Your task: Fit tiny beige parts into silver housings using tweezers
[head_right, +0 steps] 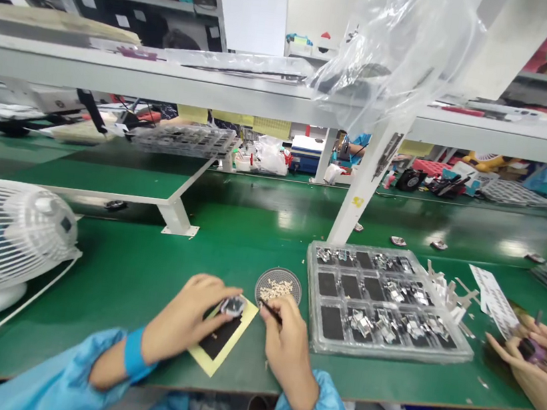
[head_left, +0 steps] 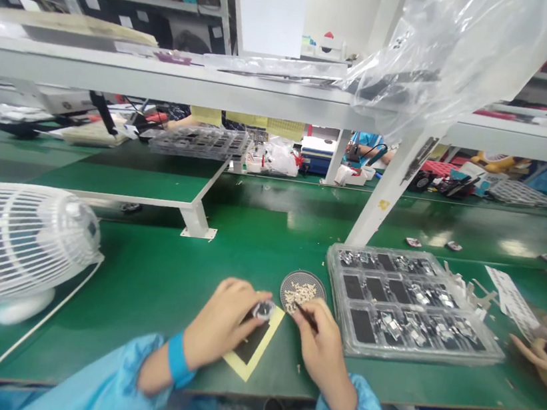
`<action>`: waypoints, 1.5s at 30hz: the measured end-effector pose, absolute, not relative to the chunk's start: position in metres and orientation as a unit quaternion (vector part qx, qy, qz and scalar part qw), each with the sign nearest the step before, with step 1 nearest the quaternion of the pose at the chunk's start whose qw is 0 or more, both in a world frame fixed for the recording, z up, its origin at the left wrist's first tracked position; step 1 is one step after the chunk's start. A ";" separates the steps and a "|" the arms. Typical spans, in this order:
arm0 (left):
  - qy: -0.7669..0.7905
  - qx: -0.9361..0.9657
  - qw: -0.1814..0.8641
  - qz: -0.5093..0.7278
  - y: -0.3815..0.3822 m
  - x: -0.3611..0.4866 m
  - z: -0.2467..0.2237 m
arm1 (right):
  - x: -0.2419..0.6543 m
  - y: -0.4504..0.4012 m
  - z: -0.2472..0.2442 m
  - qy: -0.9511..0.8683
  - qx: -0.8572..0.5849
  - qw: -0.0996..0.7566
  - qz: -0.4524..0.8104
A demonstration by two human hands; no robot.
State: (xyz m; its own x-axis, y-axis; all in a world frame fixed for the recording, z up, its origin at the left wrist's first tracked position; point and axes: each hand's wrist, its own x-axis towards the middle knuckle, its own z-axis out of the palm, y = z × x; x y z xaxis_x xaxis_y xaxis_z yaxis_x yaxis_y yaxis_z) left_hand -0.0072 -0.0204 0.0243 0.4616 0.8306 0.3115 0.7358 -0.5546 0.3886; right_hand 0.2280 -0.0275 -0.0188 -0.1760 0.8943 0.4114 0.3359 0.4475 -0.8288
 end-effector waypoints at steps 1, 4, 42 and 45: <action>0.476 0.842 0.095 0.235 -0.001 -0.013 0.024 | 0.228 -0.023 -0.020 -0.700 -0.460 0.477 0.267; 0.529 0.805 0.087 0.255 0.069 -0.030 0.017 | 0.228 -0.016 -0.028 -0.692 -0.501 0.474 0.212; 0.575 0.771 0.076 0.264 -0.102 0.001 -0.032 | 0.241 -0.047 -0.036 -0.697 -0.397 0.505 0.319; 0.569 0.766 0.083 0.285 -0.100 -0.006 -0.029 | 0.227 -0.052 -0.027 -0.746 -0.390 0.459 0.284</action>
State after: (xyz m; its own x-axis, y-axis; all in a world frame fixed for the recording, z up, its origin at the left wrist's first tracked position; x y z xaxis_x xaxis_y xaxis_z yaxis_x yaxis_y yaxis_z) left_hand -0.0059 -0.0995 -0.0289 0.1886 0.9201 0.3433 0.8259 -0.3377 0.4515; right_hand 0.2275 -0.0517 -0.0270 -0.2740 0.8424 0.4640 0.3215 0.5349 -0.7814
